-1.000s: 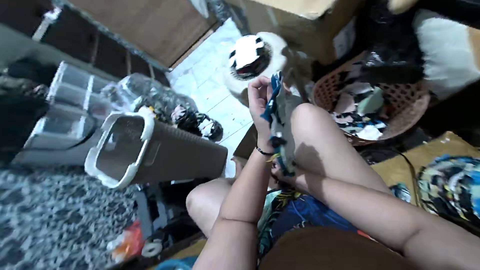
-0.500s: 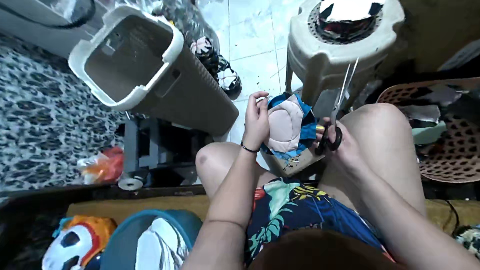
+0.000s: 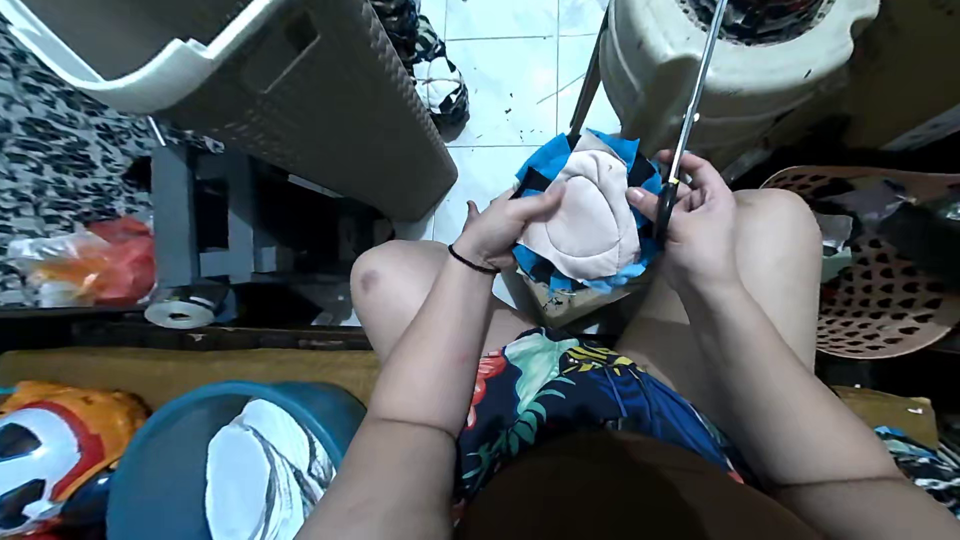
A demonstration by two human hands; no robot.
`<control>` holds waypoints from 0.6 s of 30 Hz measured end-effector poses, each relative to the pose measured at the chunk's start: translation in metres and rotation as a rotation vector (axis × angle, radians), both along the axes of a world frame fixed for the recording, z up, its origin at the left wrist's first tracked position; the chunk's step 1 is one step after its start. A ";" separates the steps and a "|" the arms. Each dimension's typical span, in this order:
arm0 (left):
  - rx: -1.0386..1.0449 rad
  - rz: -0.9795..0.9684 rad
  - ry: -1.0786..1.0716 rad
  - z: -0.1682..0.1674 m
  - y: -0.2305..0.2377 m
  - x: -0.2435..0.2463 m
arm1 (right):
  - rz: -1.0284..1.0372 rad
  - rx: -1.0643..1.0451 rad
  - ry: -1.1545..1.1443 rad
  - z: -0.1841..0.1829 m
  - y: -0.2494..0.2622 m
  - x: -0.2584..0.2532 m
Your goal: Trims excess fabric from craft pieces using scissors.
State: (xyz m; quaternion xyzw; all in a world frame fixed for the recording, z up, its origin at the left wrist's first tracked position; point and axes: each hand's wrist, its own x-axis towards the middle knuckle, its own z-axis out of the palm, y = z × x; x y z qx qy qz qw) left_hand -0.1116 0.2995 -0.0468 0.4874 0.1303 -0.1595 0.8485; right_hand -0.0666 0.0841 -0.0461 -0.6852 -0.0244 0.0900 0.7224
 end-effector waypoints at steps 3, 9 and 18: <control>-0.086 -0.072 -0.016 0.002 0.006 0.003 | -0.043 0.006 -0.009 -0.008 -0.006 0.006; -0.152 0.029 -0.130 0.007 0.026 0.001 | -0.049 0.066 0.048 -0.006 -0.032 0.005; -0.213 0.291 -0.216 0.004 0.023 0.010 | 0.440 0.165 0.079 -0.060 -0.034 -0.082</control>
